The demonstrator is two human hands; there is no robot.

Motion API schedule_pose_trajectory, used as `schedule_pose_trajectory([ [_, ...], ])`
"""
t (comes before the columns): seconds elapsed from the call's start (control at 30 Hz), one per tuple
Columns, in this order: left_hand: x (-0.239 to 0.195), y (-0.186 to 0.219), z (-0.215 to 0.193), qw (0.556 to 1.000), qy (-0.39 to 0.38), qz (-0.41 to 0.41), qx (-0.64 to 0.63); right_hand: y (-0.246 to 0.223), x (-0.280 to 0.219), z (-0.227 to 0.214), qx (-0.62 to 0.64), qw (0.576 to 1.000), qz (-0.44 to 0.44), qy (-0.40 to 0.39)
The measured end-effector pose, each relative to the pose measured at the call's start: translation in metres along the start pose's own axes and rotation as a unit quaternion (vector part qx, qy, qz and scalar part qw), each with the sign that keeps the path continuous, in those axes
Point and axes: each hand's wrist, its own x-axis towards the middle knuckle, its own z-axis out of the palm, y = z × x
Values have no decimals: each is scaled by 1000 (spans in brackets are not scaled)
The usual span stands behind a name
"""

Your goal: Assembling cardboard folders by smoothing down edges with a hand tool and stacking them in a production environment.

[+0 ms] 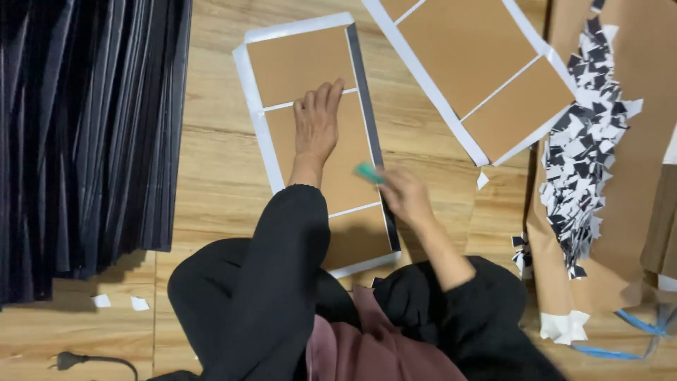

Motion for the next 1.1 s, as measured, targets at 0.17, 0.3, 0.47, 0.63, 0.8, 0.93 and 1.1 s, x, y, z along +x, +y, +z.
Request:
schedule_pose_trajectory([
  [0.17, 3, 8, -3, 985, -37, 10, 169, -12, -91, 26, -41, 992, -47, 109],
  [0.3, 28, 9, -8, 971, -87, 2, 224, 11, -114, 26, 48, 999, 2, -20],
  [0.47, 27, 13, -57, 949, -315, 14, -3, 10, -105, 50, 10, 990, 100, 101],
  [0.63, 12, 9, -44, 930, -359, 45, 60, -9, -29, -2, 30, 989, 83, 121],
  [0.8, 16, 5, -35, 943, -314, 52, 97, -9, 4, 12, -52, 973, -9, 223],
  [0.93, 6, 7, -31, 946, -312, 56, 75, -11, -28, 15, -123, 988, -26, 94],
  [1.1, 3, 10, -30, 937, -330, 44, 102, 17, 2, 15, -56, 989, 42, 133],
])
